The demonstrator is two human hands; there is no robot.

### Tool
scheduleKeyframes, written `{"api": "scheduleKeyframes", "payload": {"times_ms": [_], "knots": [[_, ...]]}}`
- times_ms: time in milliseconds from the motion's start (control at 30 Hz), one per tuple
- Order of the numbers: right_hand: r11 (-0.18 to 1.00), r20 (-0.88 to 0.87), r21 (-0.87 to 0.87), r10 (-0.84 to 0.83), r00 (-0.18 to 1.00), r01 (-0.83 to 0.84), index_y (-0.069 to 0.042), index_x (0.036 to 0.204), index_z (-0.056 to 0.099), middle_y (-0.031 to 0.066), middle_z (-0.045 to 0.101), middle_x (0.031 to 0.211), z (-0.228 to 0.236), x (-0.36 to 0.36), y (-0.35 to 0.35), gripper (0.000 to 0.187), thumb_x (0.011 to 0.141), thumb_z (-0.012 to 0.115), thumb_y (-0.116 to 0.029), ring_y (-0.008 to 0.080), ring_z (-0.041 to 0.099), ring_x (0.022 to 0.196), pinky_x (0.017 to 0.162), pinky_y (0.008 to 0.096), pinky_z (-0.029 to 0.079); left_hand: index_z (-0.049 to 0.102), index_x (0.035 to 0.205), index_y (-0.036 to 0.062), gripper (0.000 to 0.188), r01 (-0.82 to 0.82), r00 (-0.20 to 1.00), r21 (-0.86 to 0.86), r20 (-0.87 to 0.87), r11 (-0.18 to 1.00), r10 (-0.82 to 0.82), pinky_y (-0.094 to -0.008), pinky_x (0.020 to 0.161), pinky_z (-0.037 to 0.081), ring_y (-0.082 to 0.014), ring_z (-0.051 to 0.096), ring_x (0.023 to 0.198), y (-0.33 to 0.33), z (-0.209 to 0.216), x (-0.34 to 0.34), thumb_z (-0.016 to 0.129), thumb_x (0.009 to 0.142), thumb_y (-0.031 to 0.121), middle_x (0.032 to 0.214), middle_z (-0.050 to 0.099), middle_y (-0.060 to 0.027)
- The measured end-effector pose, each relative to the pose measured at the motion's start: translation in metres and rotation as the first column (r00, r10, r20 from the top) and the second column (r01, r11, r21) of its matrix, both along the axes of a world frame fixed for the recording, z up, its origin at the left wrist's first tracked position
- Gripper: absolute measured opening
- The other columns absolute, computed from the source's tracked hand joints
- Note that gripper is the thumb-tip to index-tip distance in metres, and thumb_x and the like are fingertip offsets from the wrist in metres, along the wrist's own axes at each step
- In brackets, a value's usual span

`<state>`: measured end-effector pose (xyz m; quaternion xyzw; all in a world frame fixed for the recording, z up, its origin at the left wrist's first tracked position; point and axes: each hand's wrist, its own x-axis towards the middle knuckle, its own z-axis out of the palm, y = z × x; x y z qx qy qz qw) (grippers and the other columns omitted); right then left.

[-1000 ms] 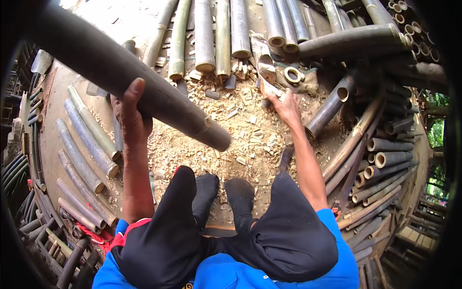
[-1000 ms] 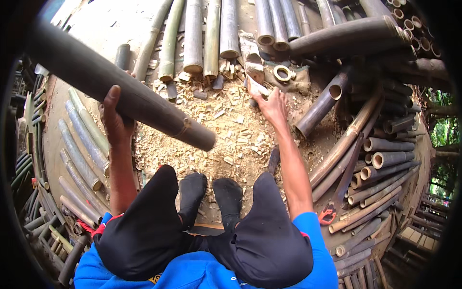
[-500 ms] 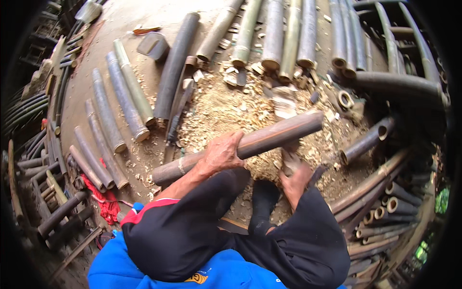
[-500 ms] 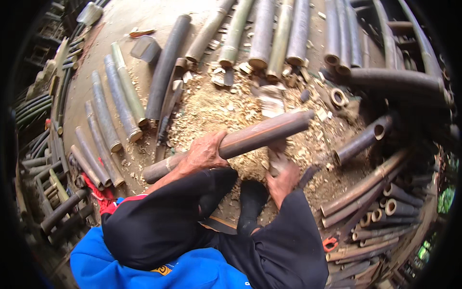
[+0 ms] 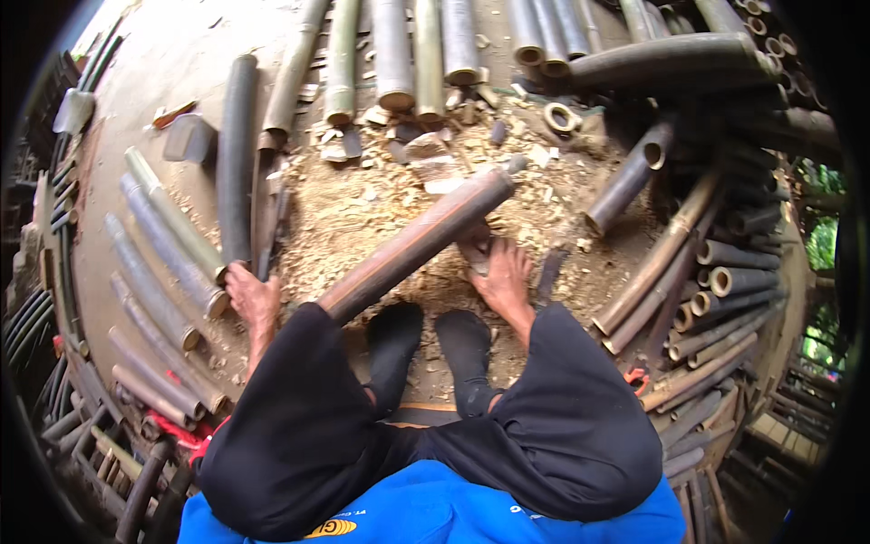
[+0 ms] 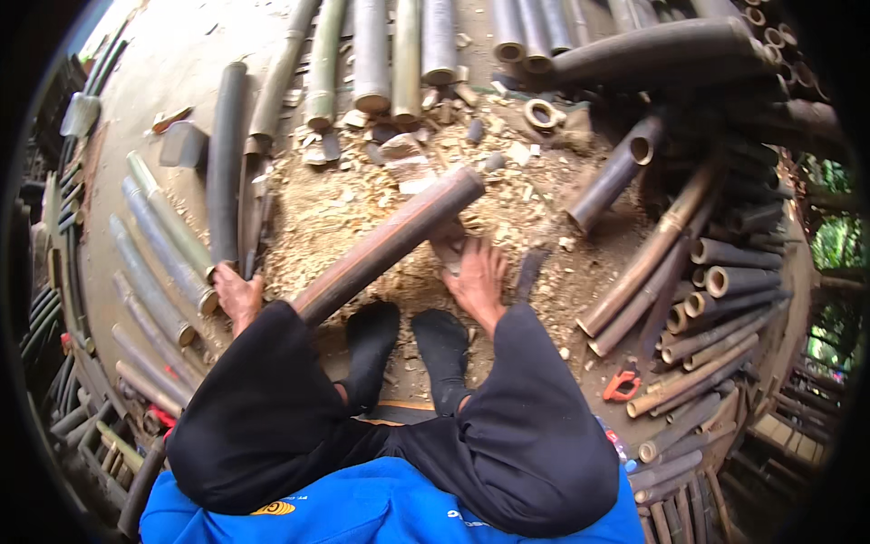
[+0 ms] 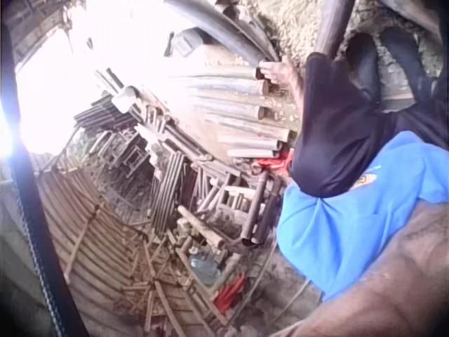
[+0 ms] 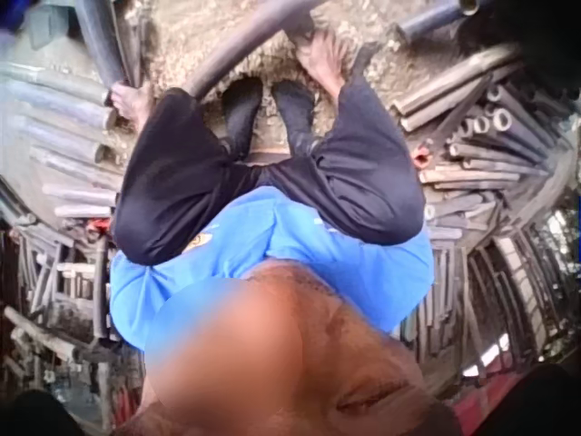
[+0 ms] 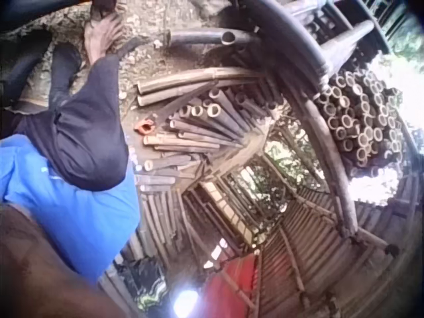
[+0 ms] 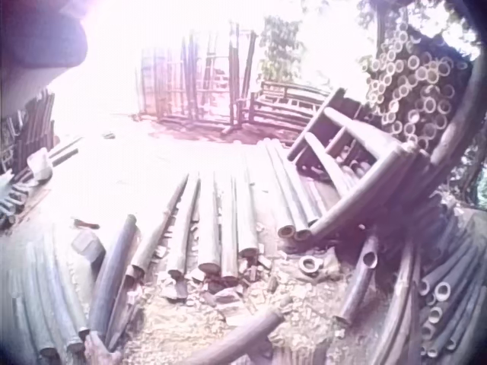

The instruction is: The person carves a hole into a bamboo section using a knife, then uses a wooden piece to strike the knife, chipping away at another bamboo segment to shape a slot.

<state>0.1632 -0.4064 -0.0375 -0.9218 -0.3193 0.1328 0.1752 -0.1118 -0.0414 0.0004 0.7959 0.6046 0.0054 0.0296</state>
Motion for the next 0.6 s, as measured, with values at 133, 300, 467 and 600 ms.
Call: {"api": "scheduleKeyframes", "payload": {"times_ms": [133,300,467,600], "knots": [[0.999,-0.117,0.05,0.0,0.993,0.006,0.0,0.137,0.048,0.0259,0.051,0.13,0.005,-0.004,0.018,0.077,0.081,0.081,-0.041,0.0439,0.048,0.123,0.106,0.0583,0.032,0.053,0.124,0.003,0.054,0.059,0.994,-0.102,0.095,0.993,-0.05,-0.0558,0.095,0.051,-0.0457,0.063,0.114,0.017,-0.027,-0.073,0.078,0.081,0.024,0.118,0.062,-0.0242],[0.999,-0.061,0.029,-0.029,0.998,0.031,-0.001,0.134,0.049,0.0238,0.053,0.127,0.008,0.002,0.006,0.074,0.08,0.082,-0.041,0.044,0.049,0.122,0.107,0.0565,0.031,0.059,0.12,0.0035,0.043,0.162,0.957,-0.299,0.28,0.941,-0.076,-0.0544,0.091,0.05,-0.0434,0.065,0.107,0.01,-0.009,-0.067,0.075,0.086,0.025,0.115,0.064,-0.0229],[1.0,-0.034,0.009,-0.002,0.999,0.003,-0.001,0.134,0.05,0.0229,0.054,0.127,0.003,0.001,0.006,0.074,0.08,0.081,-0.041,0.0435,0.049,0.124,0.109,0.057,0.031,0.058,0.113,0.0034,0.031,0.077,0.985,-0.144,0.165,0.987,-0.052,-0.0523,0.084,0.053,-0.04,0.067,0.098,0.004,0.005,-0.078,0.07,0.087,0.017,0.112,0.063,-0.0197],[1.0,-0.036,-0.014,-0.027,0.999,0.027,-0.001,0.134,0.05,0.0228,0.054,0.126,0.008,0.002,0.008,0.073,0.08,0.08,-0.04,0.043,0.049,0.124,0.109,0.0568,0.031,0.059,0.116,0.0023,0.028,0.239,0.942,0.07,0.225,0.968,-0.249,-0.0558,0.086,0.052,-0.0467,0.065,0.097,0.042,0.024,-0.077,0.062,0.091,0.014,0.108,0.063,-0.0237]]}}
